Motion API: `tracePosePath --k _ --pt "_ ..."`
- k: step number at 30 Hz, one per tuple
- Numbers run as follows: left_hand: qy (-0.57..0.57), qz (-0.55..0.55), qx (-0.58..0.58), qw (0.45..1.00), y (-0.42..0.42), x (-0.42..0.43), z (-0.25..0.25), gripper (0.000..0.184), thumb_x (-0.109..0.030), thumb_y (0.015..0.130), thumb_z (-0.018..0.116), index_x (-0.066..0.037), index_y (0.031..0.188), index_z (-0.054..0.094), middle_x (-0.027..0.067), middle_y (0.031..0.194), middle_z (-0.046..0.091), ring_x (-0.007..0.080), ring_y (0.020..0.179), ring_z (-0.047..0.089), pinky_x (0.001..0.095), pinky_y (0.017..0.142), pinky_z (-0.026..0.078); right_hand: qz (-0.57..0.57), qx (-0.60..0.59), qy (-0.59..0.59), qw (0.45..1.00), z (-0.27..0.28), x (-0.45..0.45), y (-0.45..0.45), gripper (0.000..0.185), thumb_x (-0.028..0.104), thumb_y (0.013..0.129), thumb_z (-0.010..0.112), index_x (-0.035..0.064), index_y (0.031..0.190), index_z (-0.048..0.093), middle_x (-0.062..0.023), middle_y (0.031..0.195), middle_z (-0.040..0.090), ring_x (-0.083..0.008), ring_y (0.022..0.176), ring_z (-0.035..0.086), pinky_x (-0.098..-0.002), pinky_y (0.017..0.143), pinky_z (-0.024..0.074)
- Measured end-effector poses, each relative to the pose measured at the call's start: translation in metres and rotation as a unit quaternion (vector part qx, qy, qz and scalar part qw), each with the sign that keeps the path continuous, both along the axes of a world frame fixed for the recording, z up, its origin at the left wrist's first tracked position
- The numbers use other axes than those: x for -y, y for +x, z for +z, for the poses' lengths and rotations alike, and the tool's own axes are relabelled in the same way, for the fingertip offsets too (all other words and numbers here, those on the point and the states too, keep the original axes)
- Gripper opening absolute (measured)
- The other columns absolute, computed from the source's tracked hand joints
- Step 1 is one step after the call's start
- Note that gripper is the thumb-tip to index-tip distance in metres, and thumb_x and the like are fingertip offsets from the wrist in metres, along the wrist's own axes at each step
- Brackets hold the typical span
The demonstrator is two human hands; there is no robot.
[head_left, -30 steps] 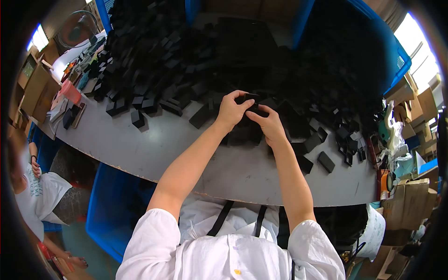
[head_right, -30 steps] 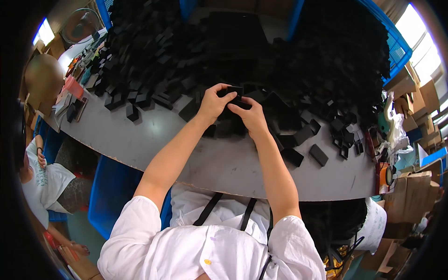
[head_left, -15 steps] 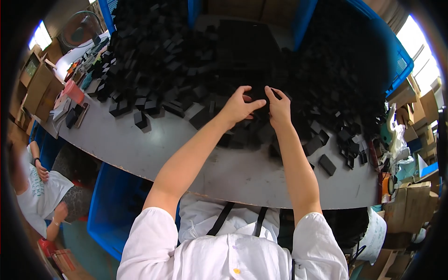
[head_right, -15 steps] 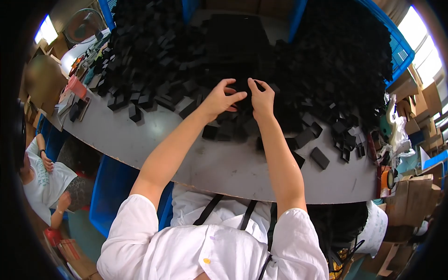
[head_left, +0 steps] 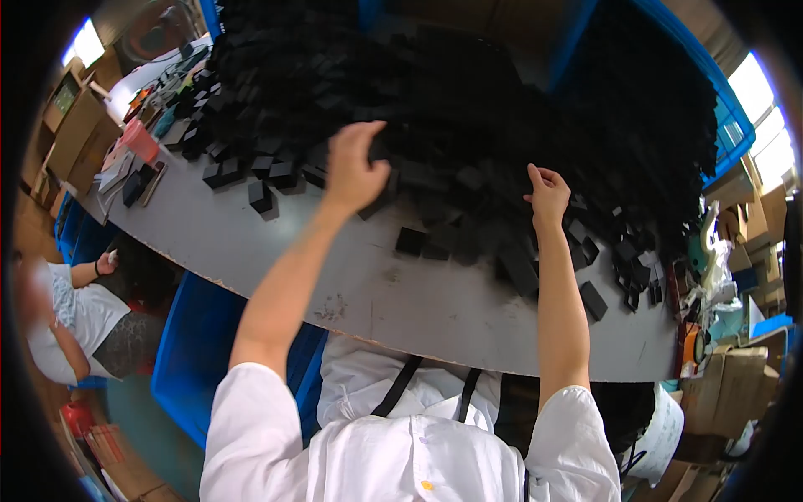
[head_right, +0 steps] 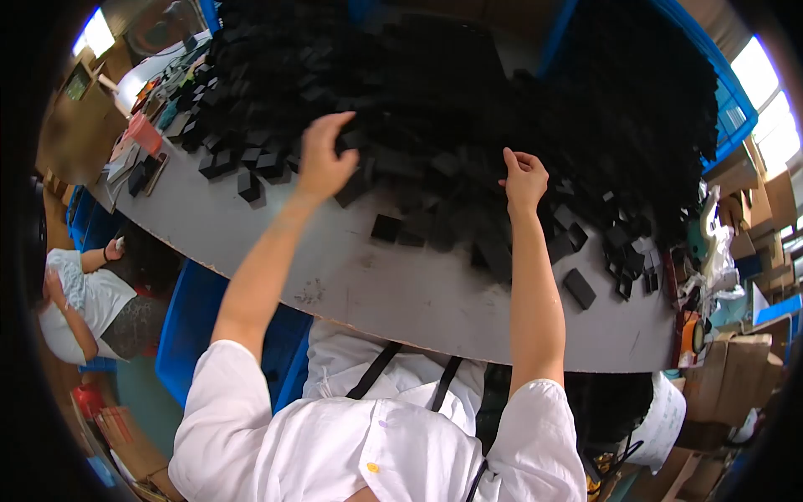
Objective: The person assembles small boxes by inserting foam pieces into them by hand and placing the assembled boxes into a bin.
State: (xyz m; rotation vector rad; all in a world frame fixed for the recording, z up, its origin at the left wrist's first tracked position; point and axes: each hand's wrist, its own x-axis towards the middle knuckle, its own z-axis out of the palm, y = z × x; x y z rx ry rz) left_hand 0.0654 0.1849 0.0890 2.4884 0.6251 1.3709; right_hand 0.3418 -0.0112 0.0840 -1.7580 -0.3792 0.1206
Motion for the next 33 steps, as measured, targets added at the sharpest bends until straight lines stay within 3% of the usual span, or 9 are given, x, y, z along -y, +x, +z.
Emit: tracePosePath --k 5,8,11,13,15,20,24,26,33 --pt "-0.127 0.212 -0.228 0.942 -0.156 -0.092 -0.066 0.069 -0.008 0.07 0.069 -0.014 0.137 0.054 0.0161 0.143 0.044 0.0378 0.134 0.041 0.0462 0.112 0.036 0.066 -0.131 0.179 0.973 0.004 0.046 0.001 0.038 0.005 0.086 0.074 -0.0027 0.121 0.06 -0.0171 0.11 0.066 -0.0191 0.093 0.065 -0.0318 0.075 0.0594" --pt "-0.069 0.115 -0.189 0.973 -0.198 -0.075 -0.066 0.051 -0.004 0.077 0.07 -0.009 0.126 0.061 0.0162 0.137 0.049 0.0364 0.122 0.052 0.0428 0.102 0.046 0.084 -0.159 0.214 0.96 0.007 0.062 -0.025 0.038 0.002 0.087 0.072 -0.002 0.122 0.059 -0.0136 0.109 0.063 -0.0173 0.094 0.064 -0.0321 0.08 0.0585" --pt "-0.162 0.164 -0.098 0.968 -0.21 -0.025 -0.066 0.014 -0.008 0.082 0.074 -0.001 0.092 0.067 0.0151 0.109 0.061 0.0304 0.095 0.064 0.0351 0.07 0.054 0.118 -0.195 0.241 0.943 -0.001 0.075 -0.059 0.035 0.001 0.088 0.071 -0.0012 0.121 0.059 -0.0105 0.104 0.063 -0.0155 0.09 0.064 -0.0321 0.08 0.0585" --pt "-0.255 0.12 -0.081 0.956 -0.192 0.033 -0.07 0.014 -0.004 0.082 0.07 -0.001 0.095 0.066 0.0156 0.104 0.063 0.0319 0.097 0.063 0.0363 0.074 0.053 0.165 -0.246 0.24 0.924 -0.009 0.082 -0.088 0.03 0.001 0.09 0.069 0.0001 0.118 0.06 -0.0066 0.1 0.063 -0.0132 0.086 0.064 -0.0321 0.08 0.0583" --pt "-0.138 0.063 -0.087 0.985 -0.167 0.075 -0.066 0.029 0.006 0.072 0.062 -0.002 0.101 0.064 0.0167 0.102 0.062 0.0398 0.099 0.061 0.0412 0.088 0.05 0.199 -0.311 0.192 0.909 -0.013 0.083 -0.12 0.031 0.001 0.089 0.07 0.0015 0.118 0.061 -0.0044 0.097 0.063 -0.012 0.085 0.063 -0.0326 0.08 0.0583" --pt "-0.412 -0.049 -0.201 0.887 -0.103 0.11 -0.046 0.042 -0.007 0.077 0.062 -0.006 0.118 0.064 0.0144 0.068 0.064 0.0358 0.066 0.062 0.0413 0.069 0.052 0.266 -0.307 0.066 0.912 -0.023 0.08 -0.173 0.033 0.004 0.085 0.073 0.0052 0.116 0.063 0.001 0.086 0.065 -0.0069 0.074 0.058 -0.0229 0.065 0.0477" --pt "-0.206 -0.047 -0.21 0.955 -0.082 0.121 -0.05 0.045 -0.017 0.076 0.07 -0.008 0.119 0.064 0.0125 0.112 0.065 0.0311 0.096 0.063 0.0403 0.082 0.052 0.253 -0.3 0.033 0.919 -0.022 0.085 -0.18 0.029 0.004 0.085 0.073 0.0056 0.112 0.062 0.0024 0.083 0.065 -0.0046 0.068 0.053 -0.02 0.055 0.0372" --pt "-0.117 -0.242 -0.176 0.947 -0.084 0.123 -0.04 0.038 -0.015 0.073 0.077 -0.006 0.108 0.068 0.0126 0.128 0.056 0.033 0.116 0.056 0.0413 0.094 0.049 0.214 -0.326 0.03 0.92 -0.022 0.089 -0.182 0.027 0.004 0.086 0.073 0.0046 0.11 0.062 0.0005 0.083 0.065 -0.0048 0.067 0.053 -0.0187 0.053 0.0354" --pt "-0.14 -0.292 -0.12 0.938 -0.064 0.133 -0.08 0.033 -0.003 0.068 0.082 -0.004 0.096 0.066 0.0132 0.13 0.058 0.0344 0.122 0.054 0.0406 0.1 0.046 0.205 -0.332 0.058 0.919 -0.029 0.096 -0.183 0.025 0.005 0.085 0.073 0.0036 0.108 0.062 -0.0012 0.082 0.064 -0.0063 0.065 0.054 -0.0215 0.05 0.0379"
